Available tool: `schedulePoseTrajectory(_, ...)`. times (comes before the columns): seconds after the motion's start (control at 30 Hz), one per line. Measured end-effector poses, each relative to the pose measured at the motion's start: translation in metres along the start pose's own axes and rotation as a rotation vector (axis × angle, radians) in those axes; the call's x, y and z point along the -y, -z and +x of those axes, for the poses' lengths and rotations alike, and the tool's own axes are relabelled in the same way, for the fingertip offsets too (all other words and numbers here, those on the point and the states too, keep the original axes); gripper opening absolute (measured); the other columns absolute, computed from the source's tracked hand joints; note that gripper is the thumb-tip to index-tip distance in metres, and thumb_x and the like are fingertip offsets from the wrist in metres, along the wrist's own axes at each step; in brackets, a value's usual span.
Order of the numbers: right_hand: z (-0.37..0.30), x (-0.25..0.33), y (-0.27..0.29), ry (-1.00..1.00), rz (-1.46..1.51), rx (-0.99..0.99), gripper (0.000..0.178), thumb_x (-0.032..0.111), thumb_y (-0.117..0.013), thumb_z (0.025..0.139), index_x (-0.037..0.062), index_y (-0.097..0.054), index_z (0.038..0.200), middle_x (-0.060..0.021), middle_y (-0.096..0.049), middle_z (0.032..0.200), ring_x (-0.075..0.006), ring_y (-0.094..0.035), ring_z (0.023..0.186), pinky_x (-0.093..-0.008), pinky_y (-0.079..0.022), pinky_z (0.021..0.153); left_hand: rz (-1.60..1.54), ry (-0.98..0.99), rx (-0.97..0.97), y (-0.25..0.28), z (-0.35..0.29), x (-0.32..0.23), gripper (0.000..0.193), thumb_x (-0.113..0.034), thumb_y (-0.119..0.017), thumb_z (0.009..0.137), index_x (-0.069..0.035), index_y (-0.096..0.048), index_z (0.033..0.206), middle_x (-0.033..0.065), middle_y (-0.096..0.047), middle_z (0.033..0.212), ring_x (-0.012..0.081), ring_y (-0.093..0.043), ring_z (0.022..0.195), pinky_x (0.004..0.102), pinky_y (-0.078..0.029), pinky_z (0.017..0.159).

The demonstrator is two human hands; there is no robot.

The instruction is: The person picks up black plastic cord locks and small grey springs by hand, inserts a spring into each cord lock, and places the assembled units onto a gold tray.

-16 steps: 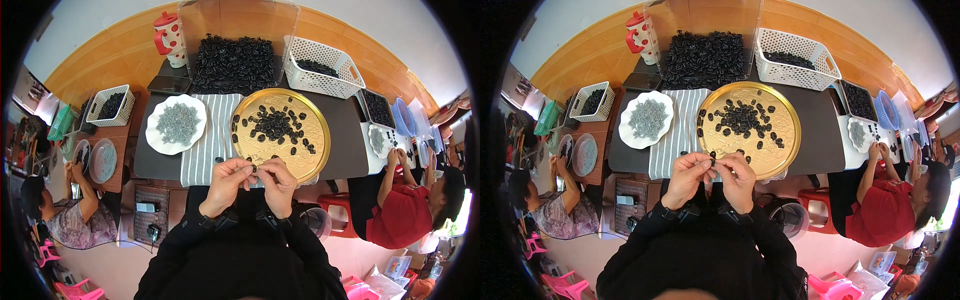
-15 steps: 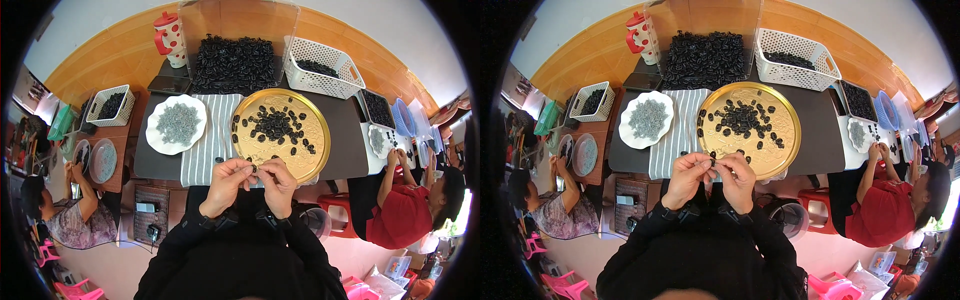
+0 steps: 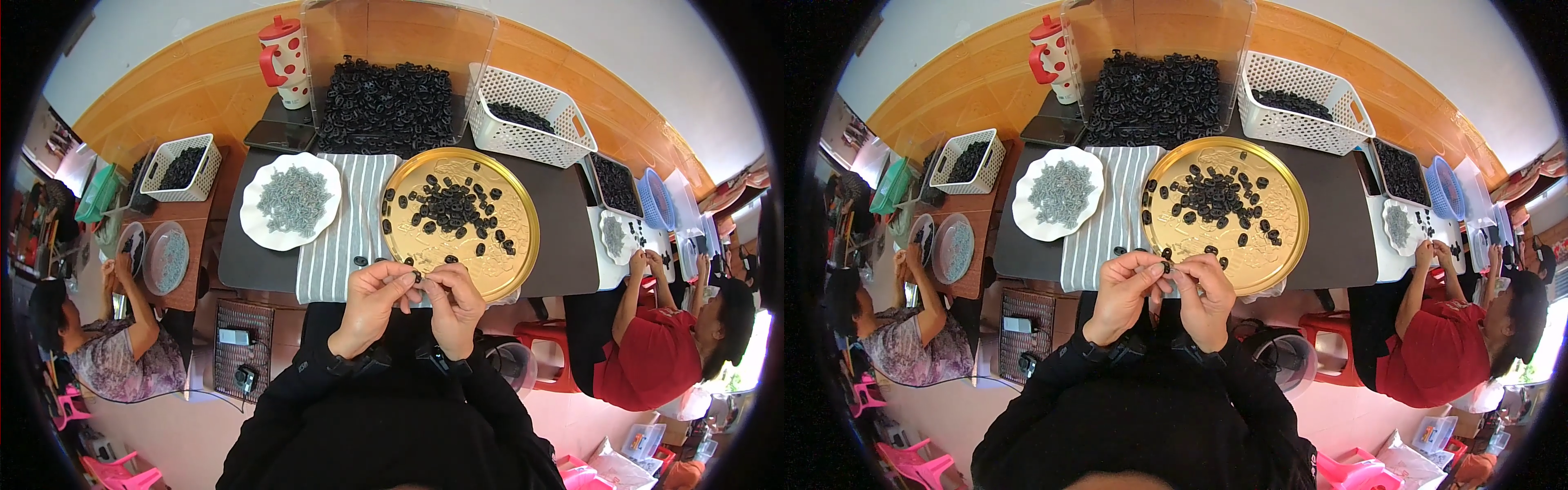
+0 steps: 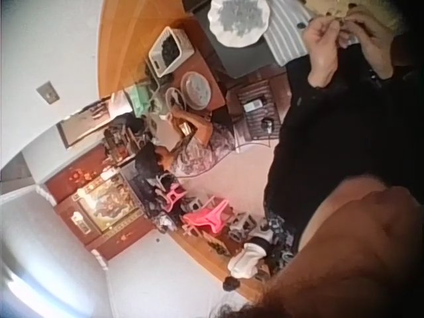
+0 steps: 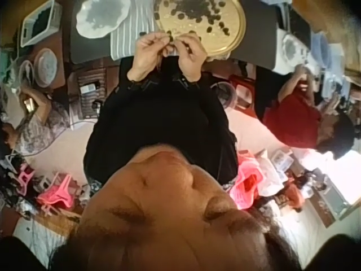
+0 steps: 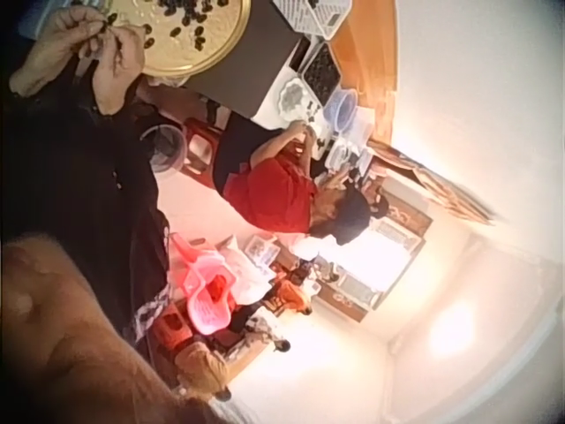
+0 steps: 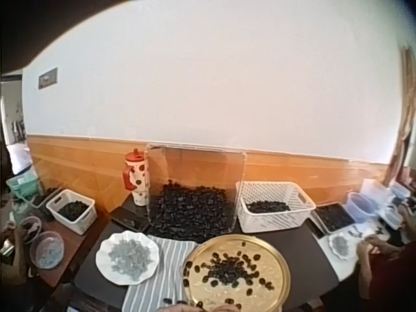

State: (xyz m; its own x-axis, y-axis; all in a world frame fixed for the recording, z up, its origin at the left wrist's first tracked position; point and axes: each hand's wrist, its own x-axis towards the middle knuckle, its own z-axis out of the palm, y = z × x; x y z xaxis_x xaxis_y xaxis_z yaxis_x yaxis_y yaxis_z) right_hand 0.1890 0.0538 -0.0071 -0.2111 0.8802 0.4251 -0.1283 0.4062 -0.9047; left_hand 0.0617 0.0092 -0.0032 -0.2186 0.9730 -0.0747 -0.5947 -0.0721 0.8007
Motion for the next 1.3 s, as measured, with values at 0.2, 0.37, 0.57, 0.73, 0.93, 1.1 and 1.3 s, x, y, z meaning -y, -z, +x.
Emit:
schedulePoseTrajectory(0.2,0.0,0.003,-0.002,0.032,-0.061,-0.001,0.007,-0.005,-0.064,0.082,-0.0031,-0.063,0.089,-0.0083,-0.058,0.085,-0.0135,-0.057,0.073,-0.0227,-0.045,0.063,0.009,-0.022,0.007,0.003,0.0,0.002,0.012,-0.002,-0.058,0.091,0.005,-0.063,0.1,0.0117,-0.067,0.081,0.0131,-0.064,0.065,0.0206,-0.049,0.051)
schedulePoseTrajectory(0.37,0.0,0.003,-0.001,0.025,-0.056,-0.005,0.007,-0.005,-0.064,0.082,-0.0032,-0.063,0.089,-0.0087,-0.058,0.085,-0.0141,-0.057,0.072,-0.0229,-0.045,0.063,0.014,0.001,0.003,0.001,-0.001,0.0,0.012,-0.001,-0.06,0.09,0.004,-0.064,0.1,0.0096,-0.067,0.08,0.0131,-0.064,0.068,0.0211,-0.048,0.053)
schedulePoseTrajectory(0.57,0.001,0.004,-0.001,0.078,-0.144,0.02,0.008,-0.006,-0.064,0.081,-0.003,-0.062,0.089,-0.0093,-0.057,0.081,-0.0156,-0.056,0.07,-0.0239,-0.045,0.061,0.04,-0.043,0.009,0.003,-0.002,0.003,0.012,-0.002,-0.061,0.089,0.004,-0.064,0.099,0.0089,-0.066,0.08,0.012,-0.064,0.067,0.0208,-0.049,0.053)
schedulePoseTrajectory(0.73,0.001,0.004,0.0,0.146,-0.241,0.073,0.007,-0.007,-0.061,0.082,-0.0027,-0.056,0.084,-0.0116,-0.053,0.078,-0.0218,-0.053,0.065,-0.0288,-0.043,0.058,0.188,-0.113,-0.045,-0.003,-0.007,0.008,0.011,-0.003,-0.06,0.091,0.004,-0.065,0.098,0.0066,-0.065,0.077,0.0088,-0.061,0.066,0.0199,-0.048,0.053)
schedulePoseTrajectory(0.93,0.005,0.0,0.006,0.227,-0.284,0.176,0.007,-0.006,-0.06,0.082,-0.0029,-0.053,0.081,-0.0127,-0.051,0.075,-0.0247,-0.051,0.063,-0.0301,-0.041,0.056,0.333,-0.177,-0.027,-0.006,-0.011,0.009,0.012,-0.003,-0.059,0.091,0.004,-0.065,0.098,0.0056,-0.065,0.076,0.0079,-0.06,0.065,0.0203,-0.048,0.053)
schedulePoseTrajectory(1.1,0.007,-0.004,0.008,0.133,-0.205,0.192,0.004,-0.004,-0.058,0.085,-0.003,-0.055,0.082,-0.0115,-0.053,0.075,-0.0206,-0.052,0.064,-0.0286,-0.042,0.057,0.138,-0.09,-0.028,-0.004,-0.006,0.012,0.011,-0.004,-0.059,0.091,0.004,-0.064,0.098,0.0055,-0.065,0.077,0.0082,-0.06,0.066,0.0206,-0.048,0.054)
schedulePoseTrajectory(1.3,0.015,0.008,0.011,0.095,-0.124,0.073,0.002,-0.004,-0.057,0.086,-0.0036,-0.058,0.087,-0.0116,-0.057,0.08,-0.0174,-0.055,0.068,-0.0268,-0.044,0.06,0.121,-0.104,-0.035,-0.001,-0.003,0.013,0.011,-0.003,-0.059,0.091,0.003,-0.064,0.098,0.0067,-0.066,0.079,0.0092,-0.061,0.067,0.0217,-0.049,0.057)
